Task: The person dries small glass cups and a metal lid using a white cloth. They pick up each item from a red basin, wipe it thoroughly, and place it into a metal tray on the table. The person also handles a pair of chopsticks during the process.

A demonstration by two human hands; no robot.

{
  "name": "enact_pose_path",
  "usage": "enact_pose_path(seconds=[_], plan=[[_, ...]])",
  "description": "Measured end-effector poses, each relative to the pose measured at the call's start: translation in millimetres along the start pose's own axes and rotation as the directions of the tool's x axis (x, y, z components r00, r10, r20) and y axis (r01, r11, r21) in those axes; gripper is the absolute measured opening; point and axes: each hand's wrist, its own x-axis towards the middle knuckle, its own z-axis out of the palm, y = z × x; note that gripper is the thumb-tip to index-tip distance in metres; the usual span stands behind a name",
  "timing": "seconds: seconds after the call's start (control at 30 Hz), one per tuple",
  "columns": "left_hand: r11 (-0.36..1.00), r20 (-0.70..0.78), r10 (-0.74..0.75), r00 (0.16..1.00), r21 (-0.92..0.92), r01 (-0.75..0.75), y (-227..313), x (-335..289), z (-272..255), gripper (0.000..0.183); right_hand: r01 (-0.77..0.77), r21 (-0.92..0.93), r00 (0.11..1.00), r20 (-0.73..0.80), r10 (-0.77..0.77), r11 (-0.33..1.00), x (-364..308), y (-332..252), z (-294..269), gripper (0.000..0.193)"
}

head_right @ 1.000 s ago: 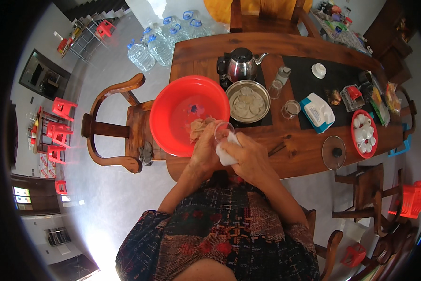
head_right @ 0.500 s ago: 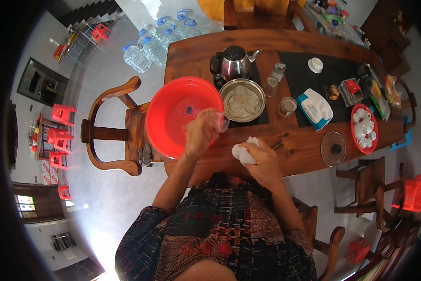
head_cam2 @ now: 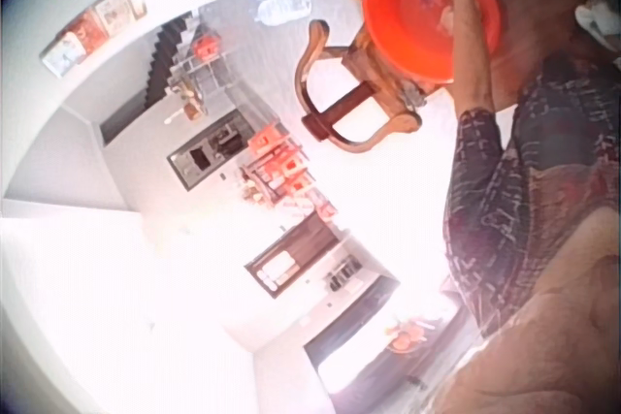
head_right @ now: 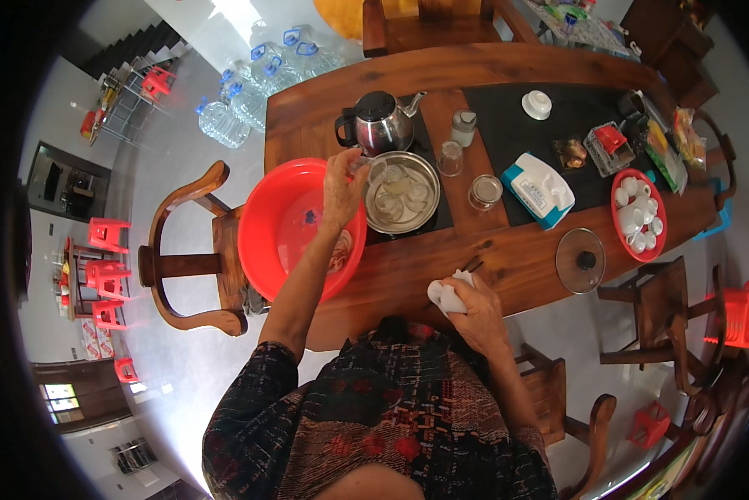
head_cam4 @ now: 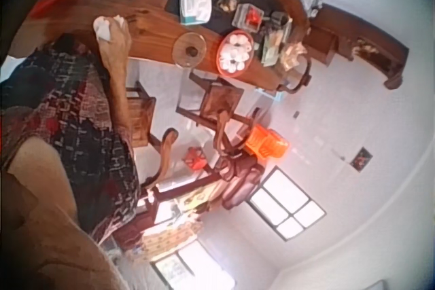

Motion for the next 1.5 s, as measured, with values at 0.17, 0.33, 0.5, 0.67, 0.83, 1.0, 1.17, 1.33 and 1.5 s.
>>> enact_pose_path(seconds=[0.17, 0.33, 0.5, 0.67, 0.83, 1.0, 1.17, 1.33, 1.5], plan=[[0.995, 0.057, 0.010, 0.998, 0.099, -0.015, -9.8, 1.1, 13.0, 0.036, -0.094, 0.031, 0.995, 0.039, 0.092, 0.995, 7.2, 7.0, -4.3, 0.027], [0.993, 0.091, -0.026, 0.995, 0.118, 0.015, -9.4, -3.3, 24.0, 0.038, -0.057, -0.005, 0.997, 0.042, 0.057, 0.998, 18.7, 14.7, -7.2, 0.029], [0.996, 0.132, -0.047, 0.990, 0.082, 0.036, 0.6, -0.6, 20.2, 0.036, -0.072, 0.024, 0.997, 0.027, 0.072, 0.997, 24.5, 26.7, -6.2, 0.028], [0.978, 0.061, -0.057, 0.997, 0.206, 0.043, 6.7, -0.6, 8.9, 0.035, -0.107, 0.031, 0.993, 0.059, 0.105, 0.994, 27.7, 28.1, -6.2, 0.036], [0.828, 0.013, 0.020, 1.000, 0.560, -0.024, 1.3, -13.1, 5.6, 0.033, -0.112, 0.046, 0.992, 0.061, 0.109, 0.993, 28.3, 32.2, -2.9, 0.034], [0.764, -0.045, -0.109, 0.993, 0.635, 0.113, 3.8, -22.8, 14.9, 0.034, -0.075, 0.026, 0.996, 0.040, 0.074, 0.997, 30.0, 30.2, -2.9, 0.027], [0.764, -0.013, -0.013, 1.000, 0.645, 0.018, -0.1, -28.4, 15.4, 0.034, -0.102, 0.031, 0.993, 0.067, 0.100, 0.994, 28.4, 33.8, -4.1, 0.032], [0.909, 0.058, 0.065, 0.996, 0.408, -0.083, -17.4, -19.5, -2.2, 0.033, -0.106, 0.037, 0.992, 0.076, 0.103, 0.994, 27.0, 35.8, -4.8, 0.033], [0.954, 0.138, 0.083, 0.987, 0.276, -0.118, -24.1, -6.0, -8.7, 0.032, -0.097, 0.032, 0.993, 0.070, 0.094, 0.995, 26.4, 38.2, -3.5, 0.034]])
